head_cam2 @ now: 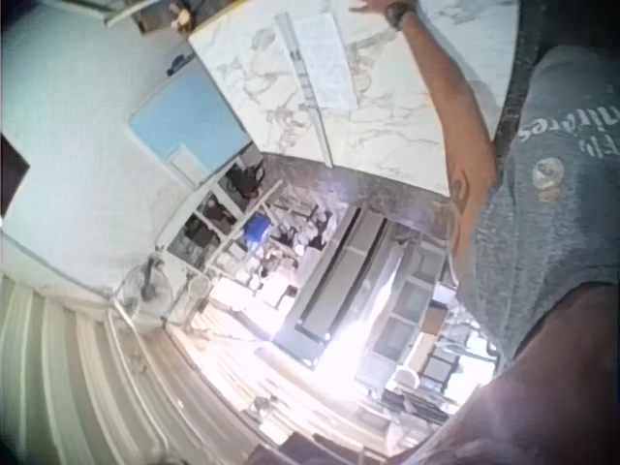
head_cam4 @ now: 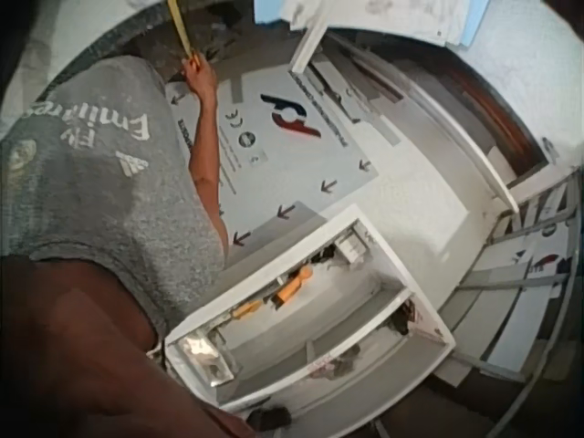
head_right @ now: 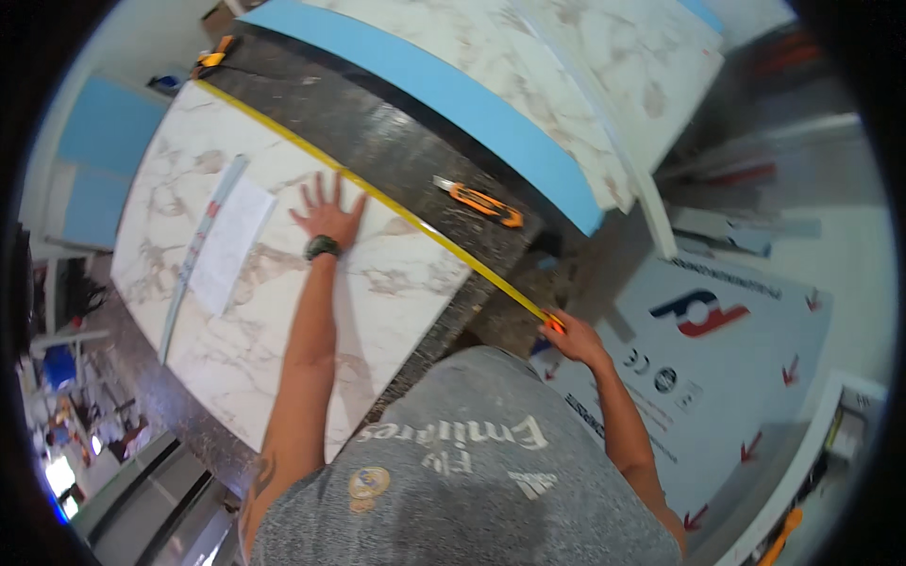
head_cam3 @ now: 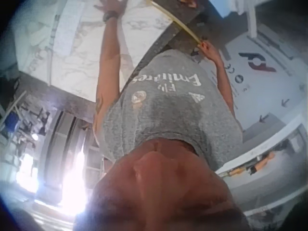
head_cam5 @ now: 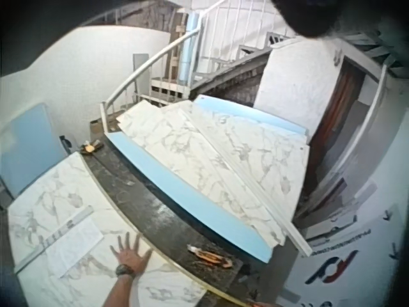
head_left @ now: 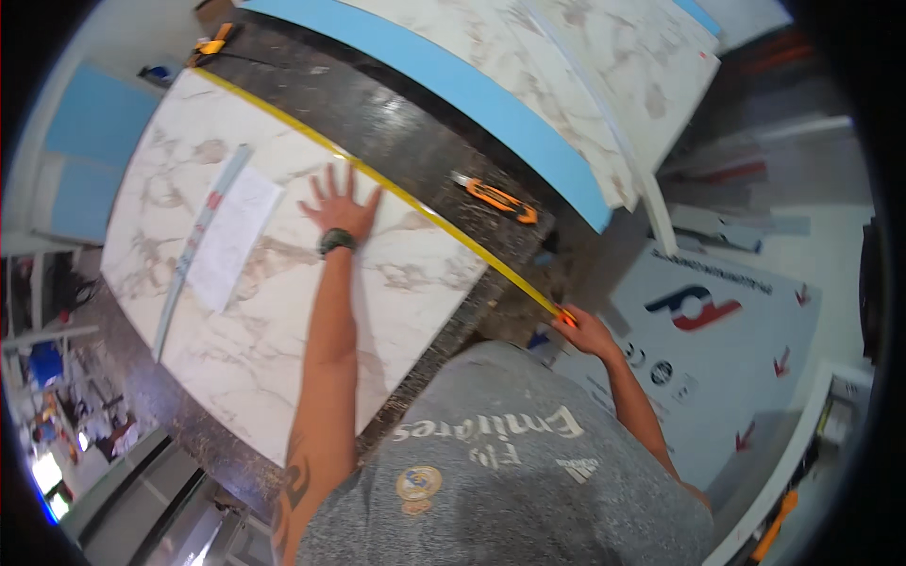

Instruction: Measure and mark marble or stone slabs using a tape measure and pencil on a workbench.

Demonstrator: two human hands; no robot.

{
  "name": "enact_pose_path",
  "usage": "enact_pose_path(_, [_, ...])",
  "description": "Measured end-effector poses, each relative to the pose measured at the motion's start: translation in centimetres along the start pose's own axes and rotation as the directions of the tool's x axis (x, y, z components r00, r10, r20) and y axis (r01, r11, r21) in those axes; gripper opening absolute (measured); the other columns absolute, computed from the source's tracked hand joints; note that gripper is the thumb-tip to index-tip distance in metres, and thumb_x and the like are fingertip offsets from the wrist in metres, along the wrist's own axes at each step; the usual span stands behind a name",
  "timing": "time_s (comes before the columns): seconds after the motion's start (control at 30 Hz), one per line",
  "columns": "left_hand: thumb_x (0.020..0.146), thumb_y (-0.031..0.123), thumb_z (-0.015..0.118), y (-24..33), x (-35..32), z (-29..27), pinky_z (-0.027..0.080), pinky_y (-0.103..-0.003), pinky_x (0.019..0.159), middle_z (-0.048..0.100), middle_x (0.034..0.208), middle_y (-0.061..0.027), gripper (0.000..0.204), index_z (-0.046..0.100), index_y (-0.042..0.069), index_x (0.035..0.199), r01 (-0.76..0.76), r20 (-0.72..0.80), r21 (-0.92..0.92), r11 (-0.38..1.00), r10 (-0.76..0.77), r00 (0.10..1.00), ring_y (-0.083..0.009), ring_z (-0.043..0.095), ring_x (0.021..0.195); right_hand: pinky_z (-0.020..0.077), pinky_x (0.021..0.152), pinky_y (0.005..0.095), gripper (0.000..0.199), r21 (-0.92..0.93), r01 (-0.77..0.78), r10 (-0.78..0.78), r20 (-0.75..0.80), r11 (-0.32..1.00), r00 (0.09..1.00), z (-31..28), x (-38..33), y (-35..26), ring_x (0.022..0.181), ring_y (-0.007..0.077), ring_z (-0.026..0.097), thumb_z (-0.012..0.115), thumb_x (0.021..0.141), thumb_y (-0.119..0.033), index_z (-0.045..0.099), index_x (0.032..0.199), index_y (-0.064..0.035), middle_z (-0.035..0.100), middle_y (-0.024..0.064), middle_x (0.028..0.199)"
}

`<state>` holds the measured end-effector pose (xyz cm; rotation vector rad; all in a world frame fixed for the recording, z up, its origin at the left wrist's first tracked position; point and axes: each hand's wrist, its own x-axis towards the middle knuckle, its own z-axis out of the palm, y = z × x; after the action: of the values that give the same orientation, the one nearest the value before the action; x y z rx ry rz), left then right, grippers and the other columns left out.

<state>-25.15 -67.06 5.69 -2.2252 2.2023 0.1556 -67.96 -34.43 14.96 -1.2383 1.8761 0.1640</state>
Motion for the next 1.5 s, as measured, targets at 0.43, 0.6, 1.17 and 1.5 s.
enact_pose_path(0.43, [0.094,0.083,0.033,0.7,-0.5,-2.2,0.002,-0.076,0.121,0.012,0.177,-0.0045,0.089,0.020,0.036,0.168,0.005,0.058,-0.091,0.996,0.000,0.998,-0.0390,0.004,0.162,0.0510,0.073,0.0396,0.050,0.034,0.012,-0.009,-0.079,0.999,0.997,0.6,-0.1,0.1,0.083,0.0305,0.066,0.065,0.098,-0.045,0.063,0.135,-0.0110,0.072,0.0120,0.100])
enact_pose_path(0.6, [0.093,0.085,0.029,0.2,0.1,-0.9,-0.002,-0.077,0.120,0.009,0.177,-0.0036,0.090,0.022,0.036,0.168,-0.002,0.008,-0.107,0.994,0.003,1.000,-0.0375,0.001,0.162,0.0507,0.071,0.0403,0.053,0.045,0.043,-0.040,-0.069,0.998,0.997,1.4,0.6,1.4,0.083,0.0312,0.068,0.062,0.097,-0.053,0.064,0.138,-0.0186,0.074,0.0115,0.099])
enact_pose_path(1.17, [0.090,0.018,0.074,0.8,8.7,-1.5,0.056,-0.031,0.071,0.077,0.090,-0.0102,0.048,0.065,-0.003,0.132,0.116,0.013,-0.970,0.213,-0.430,0.903,-0.0218,0.068,0.074,0.0439,0.062,0.0291,0.043,0.444,0.055,-0.152,0.185,0.894,0.971,0.4,1.0,1.7,0.067,0.0140,0.055,0.068,0.098,-0.038,0.066,0.128,-0.0076,0.063,0.0017,0.080])
enact_pose_path(1.5, [0.092,0.010,0.070,-0.5,6.5,-0.3,0.056,-0.028,0.059,0.073,0.083,-0.0117,0.028,0.071,-0.005,0.116,0.103,0.055,-0.992,0.072,-0.487,0.872,-0.0182,0.066,0.065,0.0419,0.060,0.0280,0.039,0.433,0.090,-0.185,0.183,0.897,0.965,1.2,0.2,0.8,0.066,0.0129,0.054,0.069,0.098,-0.037,0.067,0.124,-0.0081,0.063,0.0013,0.078])
